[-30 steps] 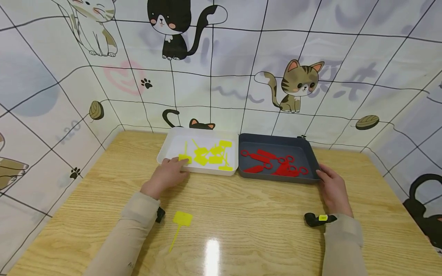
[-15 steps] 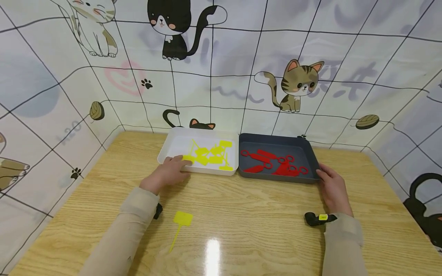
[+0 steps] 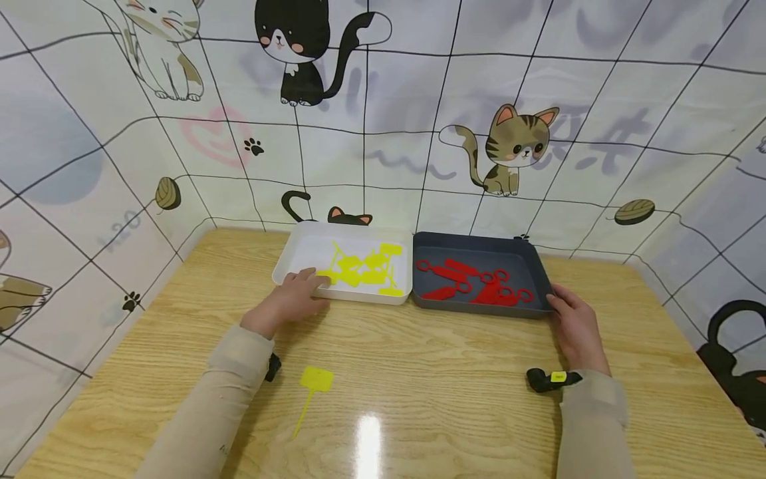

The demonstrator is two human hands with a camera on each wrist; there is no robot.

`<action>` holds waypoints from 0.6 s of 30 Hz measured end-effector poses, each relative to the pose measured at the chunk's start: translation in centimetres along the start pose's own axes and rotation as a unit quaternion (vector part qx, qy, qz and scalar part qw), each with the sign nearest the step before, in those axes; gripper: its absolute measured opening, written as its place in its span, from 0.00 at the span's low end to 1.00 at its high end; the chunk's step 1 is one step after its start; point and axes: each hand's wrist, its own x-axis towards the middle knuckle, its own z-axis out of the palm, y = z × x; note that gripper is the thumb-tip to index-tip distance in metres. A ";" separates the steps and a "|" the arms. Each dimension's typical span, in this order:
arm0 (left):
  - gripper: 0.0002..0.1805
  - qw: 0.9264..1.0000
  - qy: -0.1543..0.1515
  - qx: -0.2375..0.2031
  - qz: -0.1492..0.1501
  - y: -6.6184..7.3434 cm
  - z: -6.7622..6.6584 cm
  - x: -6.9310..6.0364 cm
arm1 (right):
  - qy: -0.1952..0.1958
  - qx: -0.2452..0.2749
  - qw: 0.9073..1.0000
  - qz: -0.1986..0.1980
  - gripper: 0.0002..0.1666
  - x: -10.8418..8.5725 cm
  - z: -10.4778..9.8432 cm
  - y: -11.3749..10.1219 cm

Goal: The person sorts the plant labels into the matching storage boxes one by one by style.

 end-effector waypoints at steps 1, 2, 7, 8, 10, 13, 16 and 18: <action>0.29 1.000 0.004 -0.001 0.005 0.0 0.0 -0.1 | 0.000 0.000 1.000 0.001 0.35 0.0 0.0 0.0; 0.30 1.000 0.009 -0.003 0.011 0.0 0.1 -0.1 | 0.001 -0.001 1.000 0.002 0.35 0.0 0.0 0.1; 0.31 0.998 0.031 -0.020 0.047 0.7 0.1 -0.8 | 0.002 0.004 1.000 -0.001 0.35 -0.1 0.0 0.2; 0.31 0.997 0.038 -0.019 0.056 0.9 0.1 -1.1 | 0.002 0.007 1.000 -0.002 0.35 -0.1 0.0 0.2; 0.31 0.996 0.052 -0.009 0.070 1.3 0.0 -1.9 | 0.002 0.008 1.000 -0.002 0.35 -0.1 0.0 0.2; 0.32 0.993 0.073 0.015 0.092 1.9 -0.2 -3.2 | -0.001 0.005 1.000 -0.002 0.35 -0.1 0.1 0.2; 0.31 0.991 0.080 0.022 0.106 2.5 -0.5 -4.6 | 0.000 -0.004 1.000 -0.002 0.35 -0.2 0.1 0.1; 0.29 0.991 0.073 0.022 0.105 2.9 -0.5 -5.6 | 0.001 -0.008 1.000 -0.001 0.35 -0.3 0.1 0.0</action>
